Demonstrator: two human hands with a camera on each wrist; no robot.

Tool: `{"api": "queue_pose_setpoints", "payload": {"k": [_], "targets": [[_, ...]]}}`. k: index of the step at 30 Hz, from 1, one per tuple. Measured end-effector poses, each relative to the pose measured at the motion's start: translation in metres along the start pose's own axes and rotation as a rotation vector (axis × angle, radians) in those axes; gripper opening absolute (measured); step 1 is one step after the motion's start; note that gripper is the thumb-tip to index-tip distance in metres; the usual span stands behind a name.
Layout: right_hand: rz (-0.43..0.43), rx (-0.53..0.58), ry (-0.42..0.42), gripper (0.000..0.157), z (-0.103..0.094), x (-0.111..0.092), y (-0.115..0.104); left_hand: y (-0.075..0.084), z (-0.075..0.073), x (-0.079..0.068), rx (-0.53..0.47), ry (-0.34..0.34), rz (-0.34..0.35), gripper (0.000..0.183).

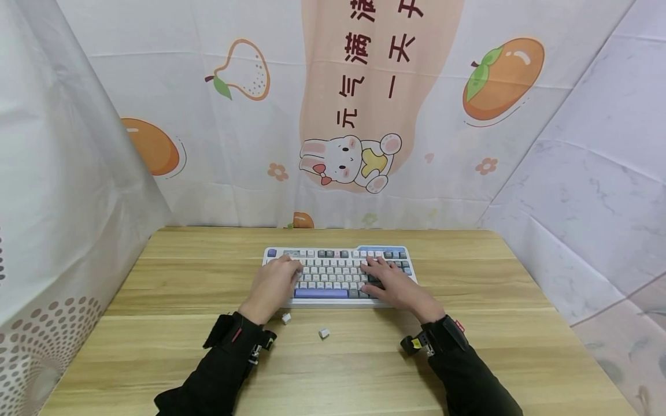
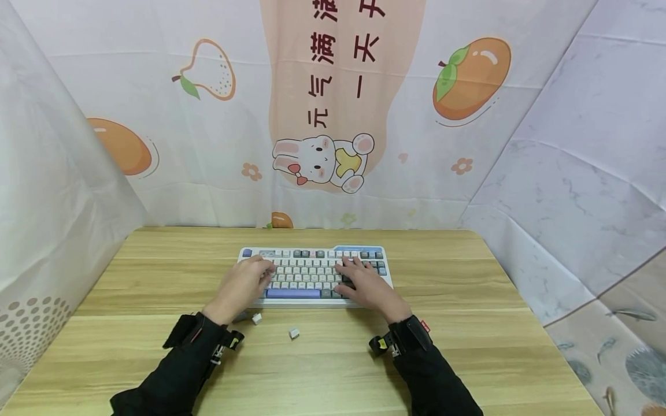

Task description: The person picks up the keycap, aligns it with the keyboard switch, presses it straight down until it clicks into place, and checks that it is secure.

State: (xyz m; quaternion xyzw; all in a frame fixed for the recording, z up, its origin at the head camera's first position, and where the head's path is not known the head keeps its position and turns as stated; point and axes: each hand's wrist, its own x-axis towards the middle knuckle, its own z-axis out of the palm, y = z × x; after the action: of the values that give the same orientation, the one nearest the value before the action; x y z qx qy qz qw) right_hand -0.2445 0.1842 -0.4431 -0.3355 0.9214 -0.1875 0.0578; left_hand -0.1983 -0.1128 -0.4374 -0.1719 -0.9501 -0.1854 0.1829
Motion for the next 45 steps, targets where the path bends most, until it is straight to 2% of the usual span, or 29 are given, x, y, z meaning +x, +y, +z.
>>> {"api": "queue_pose_setpoints", "payload": {"k": [10, 16, 21, 27, 32, 37, 41, 45], "targets": [[-0.012, 0.007, 0.001, 0.056, 0.0, 0.0, 0.003, -0.009, 0.003, 0.002, -0.081, 0.02, -0.015, 0.015], [-0.021, 0.012, -0.003, 0.056, 0.001, 0.0, 0.003, -0.022, -0.005, 0.004, -0.156, 0.014, -0.054, 0.017], [-0.02, 0.014, -0.002, 0.056, 0.0, -0.001, 0.003, -0.033, -0.012, 0.016, -0.221, 0.016, -0.13, 0.02], [-0.012, 0.006, 0.004, 0.056, 0.0, -0.001, 0.002, -0.041, -0.012, 0.031, -0.268, -0.008, -0.144, 0.019], [0.007, -0.008, -0.024, 0.057, 0.003, 0.001, -0.001, -0.043, -0.006, 0.036, -0.257, -0.085, -0.144, 0.02], [0.013, -0.016, -0.021, 0.057, 0.005, 0.002, -0.002, -0.044, 0.001, 0.04, -0.214, -0.12, -0.146, 0.019], [0.018, -0.016, -0.004, 0.057, 0.003, 0.0, -0.001, -0.041, 0.006, 0.044, -0.209, -0.117, -0.124, 0.02], [0.008, -0.014, -0.004, 0.057, 0.001, 0.002, 0.0, -0.04, 0.011, 0.045, -0.195, -0.075, -0.093, 0.02]]}}
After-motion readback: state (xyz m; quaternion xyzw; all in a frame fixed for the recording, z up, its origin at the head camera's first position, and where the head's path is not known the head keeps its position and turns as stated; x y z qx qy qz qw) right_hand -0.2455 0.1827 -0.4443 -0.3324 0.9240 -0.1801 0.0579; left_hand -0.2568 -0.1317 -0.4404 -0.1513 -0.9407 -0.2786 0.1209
